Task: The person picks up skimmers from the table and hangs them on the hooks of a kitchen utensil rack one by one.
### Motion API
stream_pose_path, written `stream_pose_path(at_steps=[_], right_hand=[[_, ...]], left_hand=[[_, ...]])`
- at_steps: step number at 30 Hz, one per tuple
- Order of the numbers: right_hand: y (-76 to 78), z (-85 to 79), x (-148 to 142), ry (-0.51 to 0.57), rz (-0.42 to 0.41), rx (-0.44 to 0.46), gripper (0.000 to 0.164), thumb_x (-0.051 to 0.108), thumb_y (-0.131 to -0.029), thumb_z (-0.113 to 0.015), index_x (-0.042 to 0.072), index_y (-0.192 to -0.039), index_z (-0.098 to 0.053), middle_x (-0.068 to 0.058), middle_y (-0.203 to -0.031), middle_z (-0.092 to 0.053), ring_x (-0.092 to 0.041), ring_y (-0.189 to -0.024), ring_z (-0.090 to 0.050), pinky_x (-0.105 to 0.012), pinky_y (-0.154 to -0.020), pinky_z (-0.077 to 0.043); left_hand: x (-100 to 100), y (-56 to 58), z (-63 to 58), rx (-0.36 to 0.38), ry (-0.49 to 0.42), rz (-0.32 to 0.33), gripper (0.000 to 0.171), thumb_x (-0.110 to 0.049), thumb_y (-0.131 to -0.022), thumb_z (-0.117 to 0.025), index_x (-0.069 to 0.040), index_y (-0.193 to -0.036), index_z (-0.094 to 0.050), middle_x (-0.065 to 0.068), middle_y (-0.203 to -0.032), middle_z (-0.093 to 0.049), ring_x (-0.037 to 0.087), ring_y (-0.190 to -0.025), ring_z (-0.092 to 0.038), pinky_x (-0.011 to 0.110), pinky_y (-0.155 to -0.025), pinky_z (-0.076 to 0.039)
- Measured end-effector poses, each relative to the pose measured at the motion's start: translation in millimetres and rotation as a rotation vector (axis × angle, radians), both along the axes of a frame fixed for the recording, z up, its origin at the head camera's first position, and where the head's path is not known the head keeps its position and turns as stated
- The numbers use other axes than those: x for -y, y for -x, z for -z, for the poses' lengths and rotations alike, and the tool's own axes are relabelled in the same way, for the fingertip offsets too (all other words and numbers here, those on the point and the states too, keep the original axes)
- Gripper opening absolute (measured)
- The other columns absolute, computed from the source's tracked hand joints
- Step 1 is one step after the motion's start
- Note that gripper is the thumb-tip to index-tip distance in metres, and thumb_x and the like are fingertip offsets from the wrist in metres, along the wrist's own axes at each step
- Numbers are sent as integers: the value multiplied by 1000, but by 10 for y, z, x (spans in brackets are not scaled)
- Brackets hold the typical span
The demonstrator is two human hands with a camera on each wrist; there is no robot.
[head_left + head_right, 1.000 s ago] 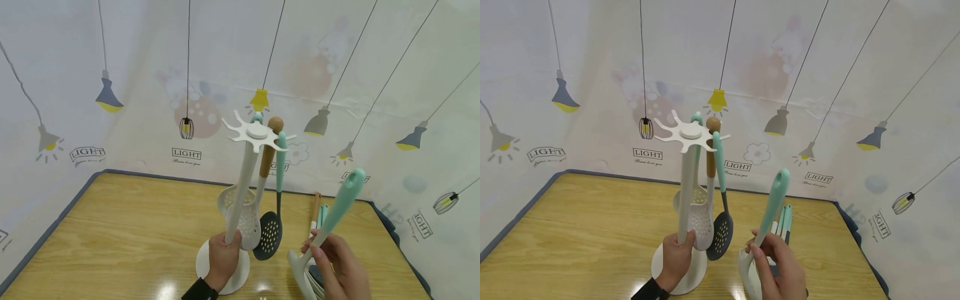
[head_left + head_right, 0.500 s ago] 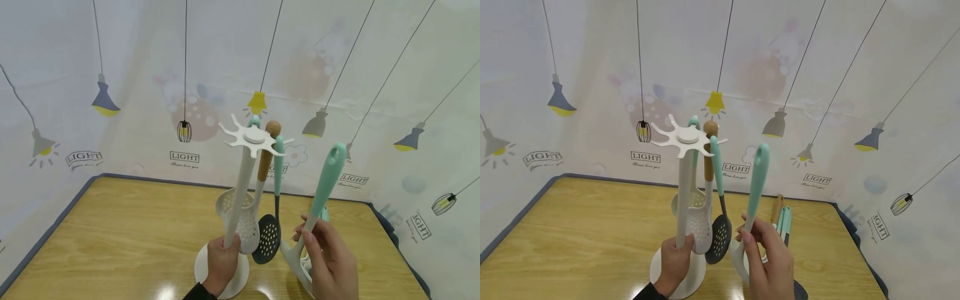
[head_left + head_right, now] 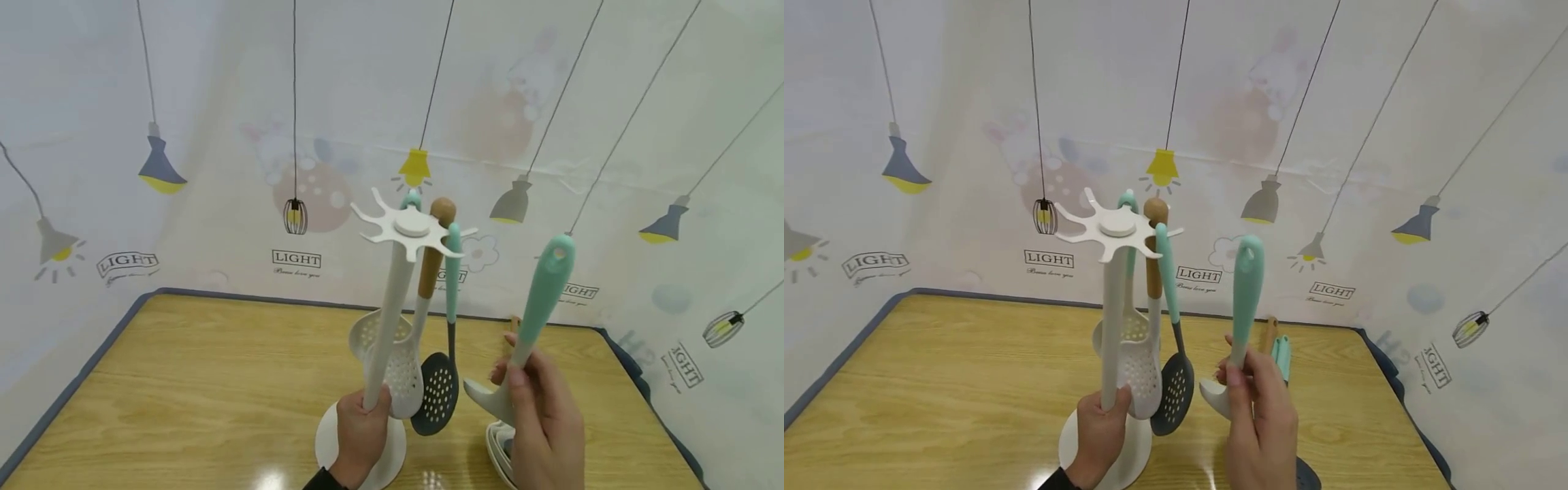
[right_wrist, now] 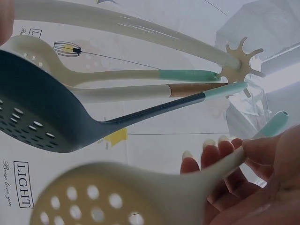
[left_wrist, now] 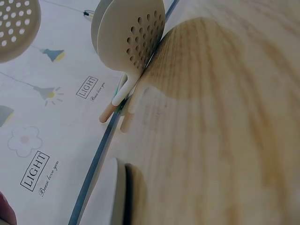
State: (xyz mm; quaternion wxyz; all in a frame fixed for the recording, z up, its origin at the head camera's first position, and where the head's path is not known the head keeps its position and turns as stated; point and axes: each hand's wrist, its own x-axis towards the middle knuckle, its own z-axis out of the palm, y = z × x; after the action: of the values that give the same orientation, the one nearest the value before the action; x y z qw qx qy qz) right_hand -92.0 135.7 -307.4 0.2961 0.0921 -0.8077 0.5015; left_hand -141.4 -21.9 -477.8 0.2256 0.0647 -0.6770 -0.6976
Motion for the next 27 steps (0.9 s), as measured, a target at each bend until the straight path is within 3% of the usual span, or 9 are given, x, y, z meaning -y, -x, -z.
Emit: stream_pose_path(at_steps=[6,8,13,17,20,24,27], right_hand=[[46,48,-47,40,12,-57,33,-1,-105,-44,1,-134,-59,1,-88,-56,-10,-75,-55,-18,-71,-47],[72,73,-67,77,-15,-109,31,-4,-103,-46,-4,-131,-59,2,-84,-55,-10,-70,-52,-20,-65,-45],[51,44,-71,238,-68,-111,30,-4,-102,-48,-9,-129,-59,2,-77,-54,-10,-63,-47,-22,-54,-41],[30,17,-67,294,-136,-148,31,-6,-102,-45,-11,-130,-58,2,-71,-49,-9,-56,-41,-25,-45,-33],[23,21,-73,209,-138,-190,34,-10,-101,-44,-8,-132,-60,3,-65,-45,-7,-52,-39,-26,-42,-29],[19,44,-83,11,-127,-260,41,-17,-97,-46,-5,-133,-61,2,-62,-42,-2,-52,-37,-22,-43,-30],[8,49,-69,-28,-174,-305,42,-20,-94,-47,-9,-133,-59,0,-62,-42,-1,-50,-36,-19,-43,-30]], left_hand=[[-15,-8,7,-33,28,-20,54,1,-88,-66,-8,-47,-32,-8,-48,-28,-10,-41,-21,10,-42,-15],[-11,-5,4,-45,28,-24,54,2,-87,-66,-10,-47,-32,-7,-47,-29,-11,-41,-21,10,-41,-15],[-1,5,13,-59,31,-26,55,2,-87,-67,-9,-46,-32,-7,-46,-29,-11,-41,-21,9,-42,-14],[3,7,14,-47,35,-28,55,1,-87,-67,-9,-46,-33,-7,-46,-30,-10,-40,-22,10,-42,-15],[5,10,11,-33,29,-23,54,1,-87,-67,-8,-47,-33,-7,-47,-30,-10,-40,-23,10,-42,-15],[3,13,5,-14,17,-17,52,3,-87,-67,-6,-46,-35,-8,-47,-32,-9,-39,-24,11,-41,-16],[0,13,0,6,14,-18,52,3,-86,-67,-8,-47,-35,-7,-46,-33,-8,-40,-25,11,-42,-16]])
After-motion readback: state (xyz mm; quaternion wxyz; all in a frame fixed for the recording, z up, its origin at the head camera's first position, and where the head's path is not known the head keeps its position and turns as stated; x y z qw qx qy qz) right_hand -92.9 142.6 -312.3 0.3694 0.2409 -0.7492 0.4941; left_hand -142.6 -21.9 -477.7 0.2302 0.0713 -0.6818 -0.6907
